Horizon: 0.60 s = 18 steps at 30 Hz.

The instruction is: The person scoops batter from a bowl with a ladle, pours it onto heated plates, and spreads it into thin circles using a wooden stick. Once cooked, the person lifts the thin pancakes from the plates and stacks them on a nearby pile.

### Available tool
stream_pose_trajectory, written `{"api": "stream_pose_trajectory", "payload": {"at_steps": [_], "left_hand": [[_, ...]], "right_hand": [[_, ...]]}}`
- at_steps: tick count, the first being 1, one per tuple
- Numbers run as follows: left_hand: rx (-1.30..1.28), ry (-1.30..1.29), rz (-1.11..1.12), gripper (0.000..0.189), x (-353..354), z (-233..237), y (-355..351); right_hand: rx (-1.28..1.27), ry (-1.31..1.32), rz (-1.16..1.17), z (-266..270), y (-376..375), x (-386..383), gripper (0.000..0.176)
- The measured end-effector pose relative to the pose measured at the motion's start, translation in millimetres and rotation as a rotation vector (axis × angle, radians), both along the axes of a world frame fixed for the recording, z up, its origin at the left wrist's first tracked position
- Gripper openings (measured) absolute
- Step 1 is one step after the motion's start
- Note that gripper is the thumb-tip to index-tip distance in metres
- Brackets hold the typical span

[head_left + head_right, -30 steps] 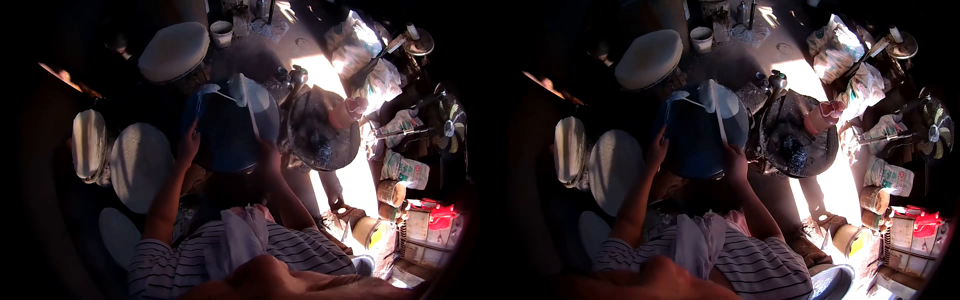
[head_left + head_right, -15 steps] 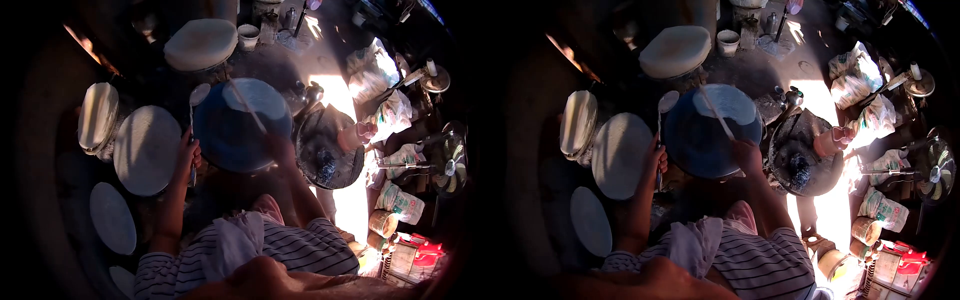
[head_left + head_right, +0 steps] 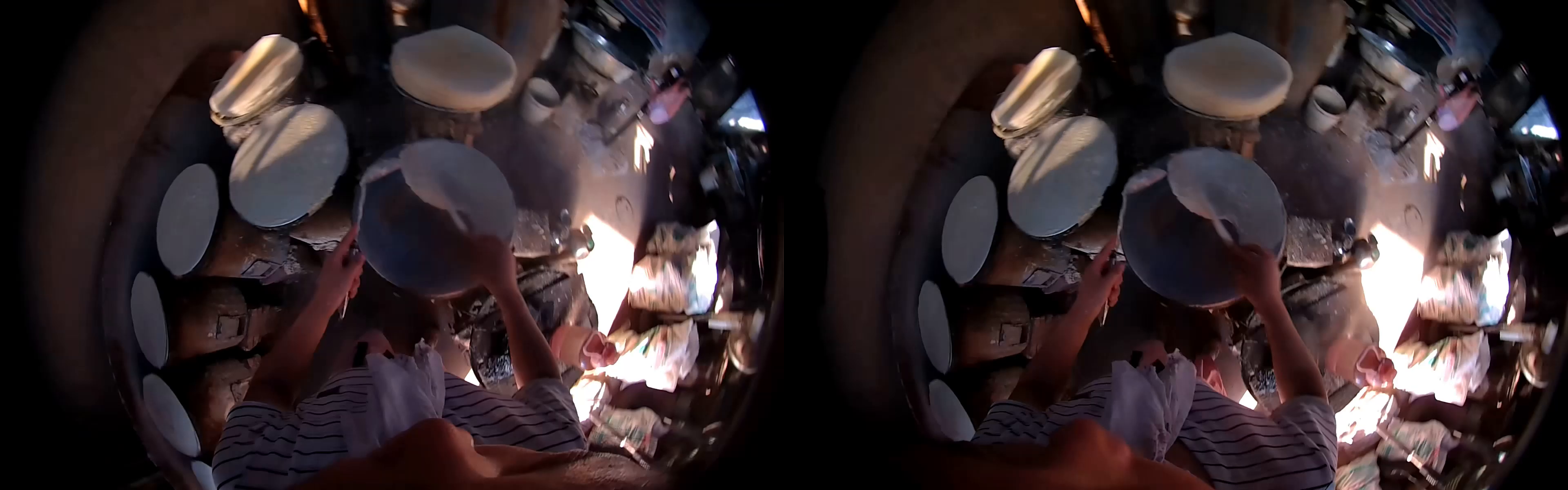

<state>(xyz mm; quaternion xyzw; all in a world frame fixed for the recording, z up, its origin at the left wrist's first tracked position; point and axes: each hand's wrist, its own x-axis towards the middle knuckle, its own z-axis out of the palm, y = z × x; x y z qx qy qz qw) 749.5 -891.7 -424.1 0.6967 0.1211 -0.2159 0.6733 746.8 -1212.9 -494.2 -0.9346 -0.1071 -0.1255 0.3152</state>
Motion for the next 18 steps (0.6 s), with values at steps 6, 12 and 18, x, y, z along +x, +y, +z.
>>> {"api": "stream_pose_trajectory", "payload": {"at_steps": [6,12,18], "left_hand": [[0.037,-0.069,-0.016,0.057,-7,-3,-20],[0.122,0.068,0.044,0.056,-58,4,-12],[0.299,0.037,-0.061,0.056,-64,-10,-18]], "right_hand": [[-0.051,0.080,-0.105,-24,-32,50,0.031],[0.137,0.084,0.099,-5,2,27,0.030],[0.014,0.126,0.036,0,-36,85,0.030]]}}
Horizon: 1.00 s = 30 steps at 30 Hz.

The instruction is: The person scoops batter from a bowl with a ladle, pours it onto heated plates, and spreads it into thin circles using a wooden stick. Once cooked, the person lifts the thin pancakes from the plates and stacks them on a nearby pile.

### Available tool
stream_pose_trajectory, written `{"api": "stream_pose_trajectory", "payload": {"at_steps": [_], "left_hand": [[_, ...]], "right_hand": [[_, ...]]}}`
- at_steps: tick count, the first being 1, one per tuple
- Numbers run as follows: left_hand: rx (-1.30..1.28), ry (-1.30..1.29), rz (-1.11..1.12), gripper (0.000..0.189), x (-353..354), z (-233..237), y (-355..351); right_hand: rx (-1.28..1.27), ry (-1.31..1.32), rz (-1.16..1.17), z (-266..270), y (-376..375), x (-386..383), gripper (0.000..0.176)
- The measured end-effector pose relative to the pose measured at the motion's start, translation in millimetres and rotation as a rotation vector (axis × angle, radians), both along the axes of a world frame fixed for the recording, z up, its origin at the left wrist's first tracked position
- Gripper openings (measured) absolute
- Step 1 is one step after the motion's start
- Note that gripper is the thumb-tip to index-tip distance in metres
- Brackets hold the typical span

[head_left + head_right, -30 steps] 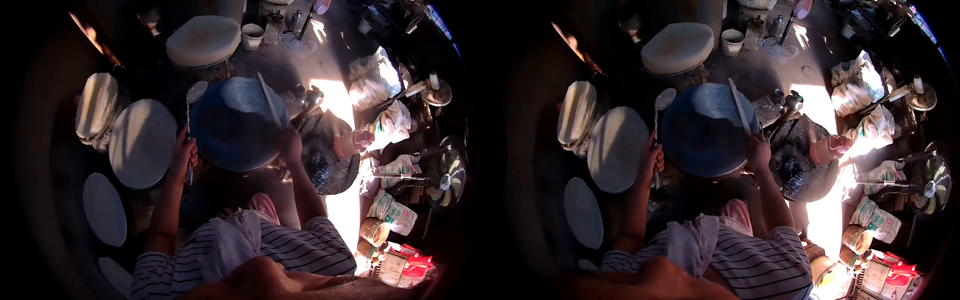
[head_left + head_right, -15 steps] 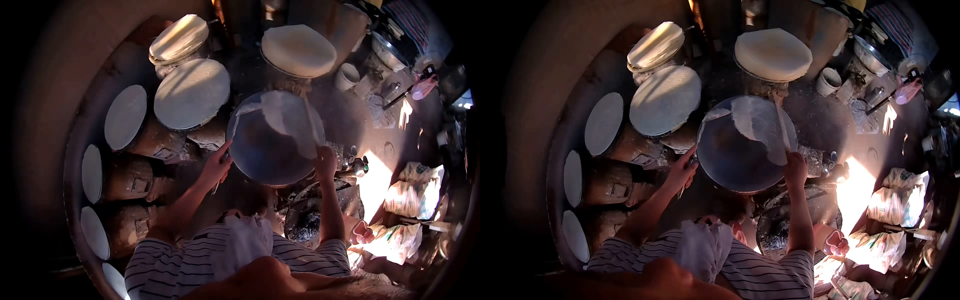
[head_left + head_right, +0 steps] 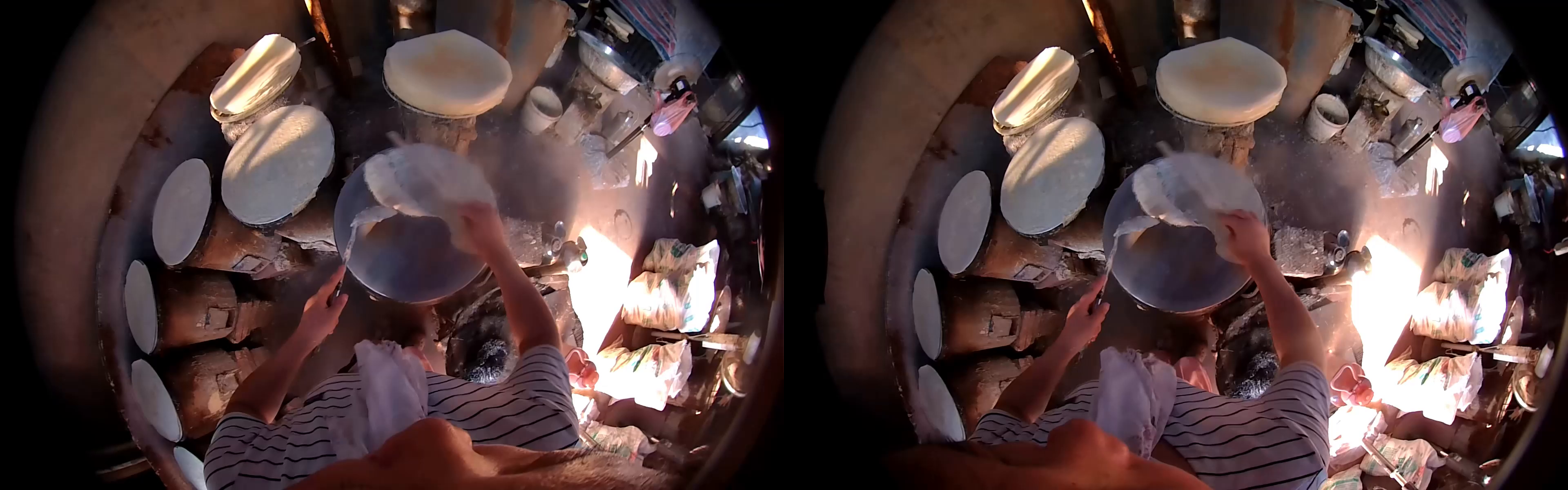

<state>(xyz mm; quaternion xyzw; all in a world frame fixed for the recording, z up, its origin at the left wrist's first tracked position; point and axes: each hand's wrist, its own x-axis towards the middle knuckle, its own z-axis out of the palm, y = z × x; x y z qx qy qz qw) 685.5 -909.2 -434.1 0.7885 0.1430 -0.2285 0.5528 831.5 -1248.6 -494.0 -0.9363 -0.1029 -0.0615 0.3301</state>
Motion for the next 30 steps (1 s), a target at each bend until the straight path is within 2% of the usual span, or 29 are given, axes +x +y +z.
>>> {"api": "stream_pose_trajectory", "payload": {"at_steps": [2,4,8,11,14,17,20,23,26,30], "left_hand": [[0.012,0.003,-0.039,0.056,-2,2,0],[0.026,0.019,-0.048,0.056,-24,8,3],[0.046,0.087,-0.141,0.056,-35,22,10],[0.118,-0.066,-0.255,0.056,-25,14,2],[0.180,-0.076,-0.340,0.056,-26,17,2],[0.070,-0.087,-0.291,0.055,-53,17,16],[0.123,-0.002,-0.286,0.054,-53,26,16],[0.098,0.088,-0.235,0.053,-50,43,14],[0.165,0.154,-0.042,0.054,-76,44,41],[-0.009,0.102,0.118,0.056,-50,37,48]], "right_hand": [[0.041,-0.125,0.111,-8,26,-8,0.029],[0.051,-0.039,0.202,-19,33,-32,0.028],[0.148,0.092,0.424,-11,1,-14,0.026],[0.006,0.066,0.197,-8,-8,23,0.027],[0.065,0.036,0.394,-14,2,0,0.028],[0.238,0.312,0.406,-6,-17,-26,0.029],[0.200,0.285,0.281,14,-15,0,0.028],[0.186,0.092,0.467,2,-13,9,0.027],[0.173,0.369,0.518,19,-54,-23,0.029],[0.241,0.366,0.297,1,-48,-22,0.035]]}}
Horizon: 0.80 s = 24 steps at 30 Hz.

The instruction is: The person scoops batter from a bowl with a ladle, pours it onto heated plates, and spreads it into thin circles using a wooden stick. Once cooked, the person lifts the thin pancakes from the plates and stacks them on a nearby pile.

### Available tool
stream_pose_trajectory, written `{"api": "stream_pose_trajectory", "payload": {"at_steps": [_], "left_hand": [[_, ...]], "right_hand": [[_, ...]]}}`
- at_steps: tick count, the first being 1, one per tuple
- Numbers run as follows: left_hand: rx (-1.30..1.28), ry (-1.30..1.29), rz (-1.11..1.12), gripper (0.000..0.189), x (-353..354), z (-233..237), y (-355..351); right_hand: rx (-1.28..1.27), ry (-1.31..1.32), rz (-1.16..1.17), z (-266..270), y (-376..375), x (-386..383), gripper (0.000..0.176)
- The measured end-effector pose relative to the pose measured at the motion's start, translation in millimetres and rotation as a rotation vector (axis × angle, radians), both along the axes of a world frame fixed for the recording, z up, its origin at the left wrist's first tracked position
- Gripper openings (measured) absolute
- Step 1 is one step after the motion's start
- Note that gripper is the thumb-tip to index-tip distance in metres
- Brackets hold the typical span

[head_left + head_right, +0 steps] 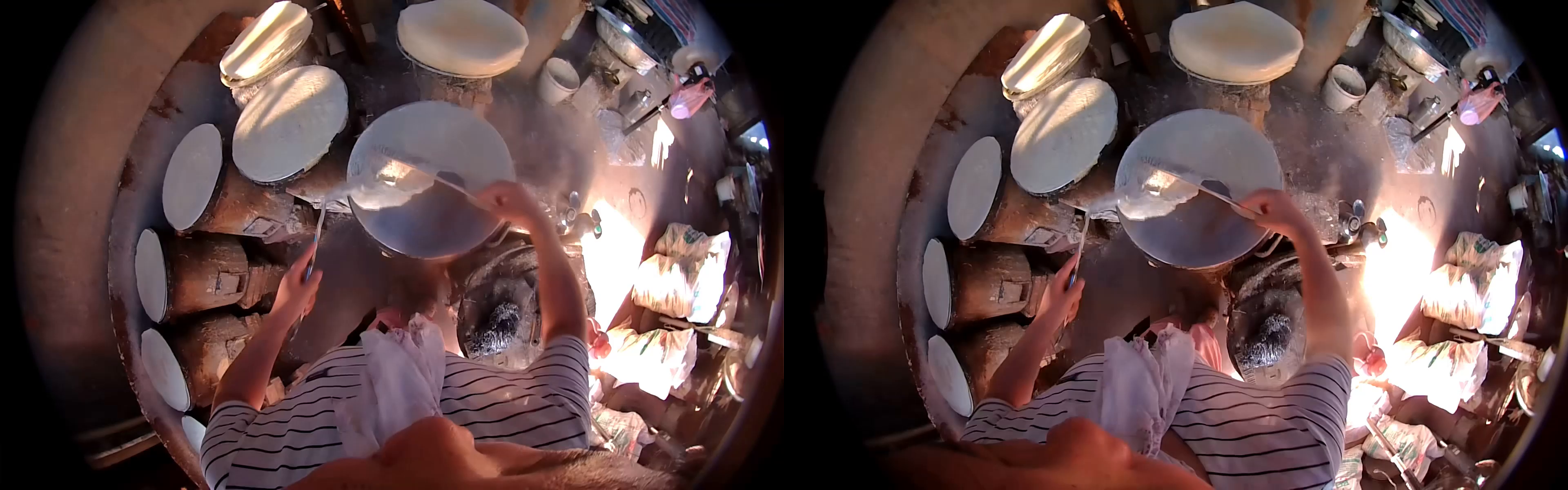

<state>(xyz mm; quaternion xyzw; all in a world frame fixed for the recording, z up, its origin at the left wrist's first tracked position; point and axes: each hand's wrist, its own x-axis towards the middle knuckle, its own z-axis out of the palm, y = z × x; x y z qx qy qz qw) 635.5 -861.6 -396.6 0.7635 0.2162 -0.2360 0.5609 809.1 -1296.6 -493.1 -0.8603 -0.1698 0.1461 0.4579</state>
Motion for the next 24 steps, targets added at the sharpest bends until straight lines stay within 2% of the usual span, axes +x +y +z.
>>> {"api": "stream_pose_trajectory", "payload": {"at_steps": [2,3,4,7,8,11,14,17,19,20,21,22,24], "left_hand": [[-0.103,0.012,0.112,0.057,18,-16,-17],[-0.202,0.020,0.111,0.058,7,-30,-15],[-0.193,0.006,0.032,0.057,-3,-27,-14],[-0.194,-0.037,-0.096,0.057,-8,-26,-14],[-0.196,-0.038,-0.124,0.057,-11,-25,-12],[-0.295,-0.029,-0.056,0.056,8,-29,-23],[-0.287,-0.057,-0.123,0.057,-3,-22,-2],[-0.368,-0.145,-0.117,0.056,3,16,32],[-0.439,-0.193,-0.092,0.054,15,38,58],[-0.710,-0.136,-0.086,0.052,17,35,72],[-0.983,-0.108,-0.093,0.051,32,31,82],[-1.251,-0.065,-0.106,0.050,43,29,94],[-1.414,-0.018,-0.094,0.048,46,28,115]], "right_hand": [[0.030,0.023,0.057,-9,13,-17,0.036],[0.041,0.020,0.084,-9,13,-22,0.037],[0.011,0.011,0.102,9,4,-38,0.038],[0.107,0.021,-0.146,-9,-24,-72,0.032],[-0.031,0.126,-0.368,13,-1,-75,0.029],[-0.040,-0.222,-0.266,-21,32,-87,0.028],[-0.280,-0.463,-0.156,13,50,-154,0.027],[0.023,-0.447,-0.485,-21,73,-228,0.026],[0.370,0.158,-0.775,6,173,-216,0.026],[0.683,0.124,-0.673,-21,219,-198,0.030],[0.757,0.287,-0.698,4,270,-173,0.036],[0.906,0.345,-0.756,-15,316,-143,0.034],[0.835,0.208,-0.813,-60,380,-94,0.034]]}}
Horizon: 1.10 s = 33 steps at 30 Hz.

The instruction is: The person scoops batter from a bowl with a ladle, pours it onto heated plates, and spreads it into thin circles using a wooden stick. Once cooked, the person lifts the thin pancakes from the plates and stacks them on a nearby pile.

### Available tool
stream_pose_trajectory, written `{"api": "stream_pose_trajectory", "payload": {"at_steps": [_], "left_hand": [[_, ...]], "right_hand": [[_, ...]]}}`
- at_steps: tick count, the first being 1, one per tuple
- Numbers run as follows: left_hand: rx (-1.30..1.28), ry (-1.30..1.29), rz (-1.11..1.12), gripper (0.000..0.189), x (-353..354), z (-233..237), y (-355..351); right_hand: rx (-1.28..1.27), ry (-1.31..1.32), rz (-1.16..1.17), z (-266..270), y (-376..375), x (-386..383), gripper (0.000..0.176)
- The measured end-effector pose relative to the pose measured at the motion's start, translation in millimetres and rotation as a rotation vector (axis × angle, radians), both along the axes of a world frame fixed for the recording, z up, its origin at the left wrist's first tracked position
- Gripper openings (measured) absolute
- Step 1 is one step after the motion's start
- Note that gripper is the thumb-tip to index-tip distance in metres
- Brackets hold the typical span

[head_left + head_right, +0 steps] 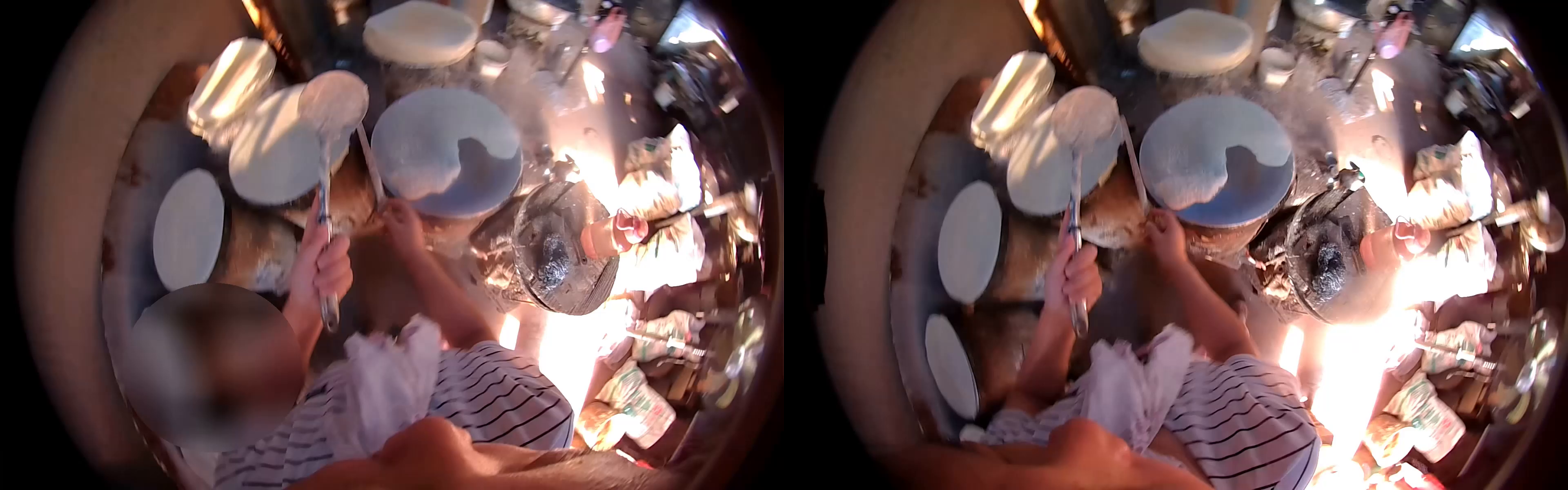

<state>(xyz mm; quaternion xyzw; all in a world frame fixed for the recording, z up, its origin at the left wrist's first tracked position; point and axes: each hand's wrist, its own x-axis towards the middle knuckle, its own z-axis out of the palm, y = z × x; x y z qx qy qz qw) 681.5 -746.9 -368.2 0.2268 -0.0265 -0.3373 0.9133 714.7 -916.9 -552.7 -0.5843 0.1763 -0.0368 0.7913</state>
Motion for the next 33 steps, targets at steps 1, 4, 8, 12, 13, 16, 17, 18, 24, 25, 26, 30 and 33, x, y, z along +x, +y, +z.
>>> {"api": "stream_pose_trajectory", "payload": {"at_steps": [1,4,8,12,13,16,17,18,24,25,26,30,33], "left_hand": [[-0.092,0.038,-0.009,0.048,0,-3,9],[0.016,-0.068,0.005,0.050,-6,7,43],[0.098,-0.160,-0.034,0.056,-6,6,78],[0.167,-0.243,-0.014,0.055,-7,0,77],[0.193,-0.276,-0.011,0.052,-6,-1,73],[0.252,-0.254,-0.041,0.054,-11,9,77],[0.246,-0.254,-0.032,0.054,-12,11,73],[0.249,-0.252,-0.030,0.054,-13,11,72],[0.306,-0.254,-0.044,0.053,-15,1,51],[0.334,-0.255,-0.047,0.053,-19,0,47],[0.348,-0.243,-0.053,0.054,-24,-2,43],[0.362,-0.284,-0.050,0.057,-19,-3,-6],[0.456,-0.318,0.003,0.061,-25,0,-40]], "right_hand": [[0.103,-0.006,-0.098,-13,21,14,0.033],[0.284,0.042,-0.267,-25,50,-7,0.033],[0.380,0.051,-0.383,-5,59,-88,0.032],[0.491,-0.035,-0.507,-16,47,-114,0.036],[0.504,-0.052,-0.544,-14,39,-113,0.036],[0.428,-0.049,-0.688,2,28,-98,0.037],[0.378,-0.036,-0.722,13,21,-91,0.038],[0.189,-0.030,-0.670,-5,18,-83,0.038],[0.303,-0.032,-0.398,-49,18,-148,0.039],[0.347,-0.037,-0.388,-65,-4,-166,0.040],[0.339,0.052,-0.386,-39,-25,-181,0.040],[0.267,0.118,-0.362,-15,-111,-176,0.040],[0.158,0.204,-0.309,12,-159,-149,0.040]]}}
